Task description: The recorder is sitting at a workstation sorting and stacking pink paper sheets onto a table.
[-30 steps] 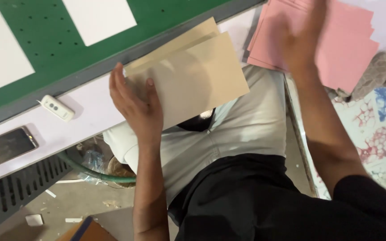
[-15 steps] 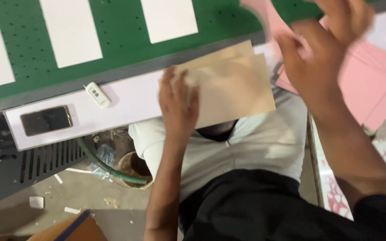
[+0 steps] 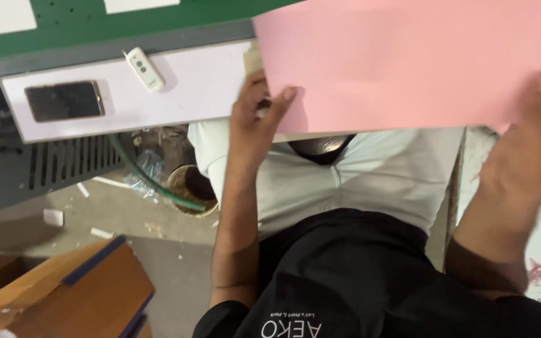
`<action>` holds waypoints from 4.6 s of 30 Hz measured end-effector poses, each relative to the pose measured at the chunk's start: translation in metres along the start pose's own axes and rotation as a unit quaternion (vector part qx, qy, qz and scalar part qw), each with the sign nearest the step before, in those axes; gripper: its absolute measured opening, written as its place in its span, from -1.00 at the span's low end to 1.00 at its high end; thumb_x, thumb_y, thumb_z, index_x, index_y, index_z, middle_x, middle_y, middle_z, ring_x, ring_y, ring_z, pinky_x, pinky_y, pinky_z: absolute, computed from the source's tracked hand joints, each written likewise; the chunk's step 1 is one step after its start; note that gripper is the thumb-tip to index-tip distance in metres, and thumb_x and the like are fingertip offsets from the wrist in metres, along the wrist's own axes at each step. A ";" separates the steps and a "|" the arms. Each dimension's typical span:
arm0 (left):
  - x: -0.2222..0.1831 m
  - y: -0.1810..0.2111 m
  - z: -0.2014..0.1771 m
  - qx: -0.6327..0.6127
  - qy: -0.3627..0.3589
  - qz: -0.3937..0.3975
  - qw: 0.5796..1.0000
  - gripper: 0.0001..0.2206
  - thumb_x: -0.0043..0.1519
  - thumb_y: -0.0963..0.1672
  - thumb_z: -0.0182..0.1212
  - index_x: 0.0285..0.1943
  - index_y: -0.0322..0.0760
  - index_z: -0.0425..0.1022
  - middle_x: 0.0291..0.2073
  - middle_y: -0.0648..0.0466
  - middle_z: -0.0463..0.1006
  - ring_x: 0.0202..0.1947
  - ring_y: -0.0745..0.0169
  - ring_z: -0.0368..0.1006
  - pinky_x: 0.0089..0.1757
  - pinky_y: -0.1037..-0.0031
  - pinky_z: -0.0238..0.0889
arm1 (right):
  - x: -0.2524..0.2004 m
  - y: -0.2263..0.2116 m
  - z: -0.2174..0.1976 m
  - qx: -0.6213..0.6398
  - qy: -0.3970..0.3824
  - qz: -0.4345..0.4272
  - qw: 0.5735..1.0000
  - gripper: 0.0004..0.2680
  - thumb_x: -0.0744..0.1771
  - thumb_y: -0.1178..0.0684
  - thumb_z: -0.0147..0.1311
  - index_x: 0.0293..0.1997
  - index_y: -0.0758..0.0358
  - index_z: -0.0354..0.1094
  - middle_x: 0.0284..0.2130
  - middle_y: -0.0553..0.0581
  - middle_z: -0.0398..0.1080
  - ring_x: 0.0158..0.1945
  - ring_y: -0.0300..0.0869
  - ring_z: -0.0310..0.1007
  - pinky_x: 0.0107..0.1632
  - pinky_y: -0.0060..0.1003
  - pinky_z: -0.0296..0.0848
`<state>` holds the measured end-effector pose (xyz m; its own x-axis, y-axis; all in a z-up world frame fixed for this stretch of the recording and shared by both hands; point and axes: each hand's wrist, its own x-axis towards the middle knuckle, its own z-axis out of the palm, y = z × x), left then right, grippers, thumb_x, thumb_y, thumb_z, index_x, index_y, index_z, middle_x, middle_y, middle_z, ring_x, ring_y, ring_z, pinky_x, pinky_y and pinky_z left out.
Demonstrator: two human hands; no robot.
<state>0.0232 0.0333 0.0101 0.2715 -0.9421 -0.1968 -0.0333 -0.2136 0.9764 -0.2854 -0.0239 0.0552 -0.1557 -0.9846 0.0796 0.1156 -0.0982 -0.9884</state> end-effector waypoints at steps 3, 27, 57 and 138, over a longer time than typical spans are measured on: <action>-0.006 -0.022 -0.024 0.049 0.075 0.080 0.993 -0.75 0.27 -0.08 0.43 -0.34 -0.36 0.54 0.17 0.02 0.48 -0.08 0.25 0.44 -0.15 0.44 0.38 | 0.006 0.047 -0.002 -0.091 -0.033 -0.039 0.995 -0.90 0.43 0.11 0.21 -0.09 0.33 0.43 0.08 0.19 0.38 0.15 -0.14 0.43 0.27 -0.19 0.46; -0.008 -0.083 -0.044 0.118 0.070 0.209 0.968 -0.68 0.15 -0.15 0.59 0.02 -0.29 0.58 0.30 0.02 0.30 -0.04 0.27 0.45 -0.11 0.46 0.48 | 0.001 0.112 -0.027 -0.176 -0.156 0.010 0.972 -0.85 0.44 0.11 0.33 -0.09 0.41 0.45 0.29 0.22 0.33 0.28 -0.15 0.40 0.31 -0.29 0.44; -0.018 -0.056 -0.031 0.178 0.087 0.107 0.974 -0.38 0.17 -0.25 0.46 0.45 -0.25 0.32 0.37 -0.04 0.31 0.17 0.15 0.45 -0.01 0.43 0.40 | -0.003 0.060 0.015 -0.529 -0.166 -0.213 0.804 -0.30 0.23 -0.19 0.46 0.37 0.43 0.10 0.30 0.39 0.12 0.37 0.20 0.14 0.34 0.18 0.08; 0.007 0.000 0.028 0.252 0.117 0.263 0.924 -0.57 0.42 -0.12 0.19 0.47 -0.29 0.28 0.40 -0.27 0.24 0.40 -0.20 0.22 0.30 0.12 0.16 | 0.037 -0.096 0.055 -0.357 -0.168 -0.338 0.854 -0.88 0.30 0.21 0.38 -0.27 0.33 0.46 0.26 0.18 0.39 0.32 0.04 0.20 0.38 -0.07 0.17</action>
<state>-0.0022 0.0195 0.0061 0.2881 -0.8811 0.3750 -0.6477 0.1091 0.7540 -0.2486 -0.0583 0.1604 0.3541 -0.7353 0.5779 -0.5361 -0.6659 -0.5188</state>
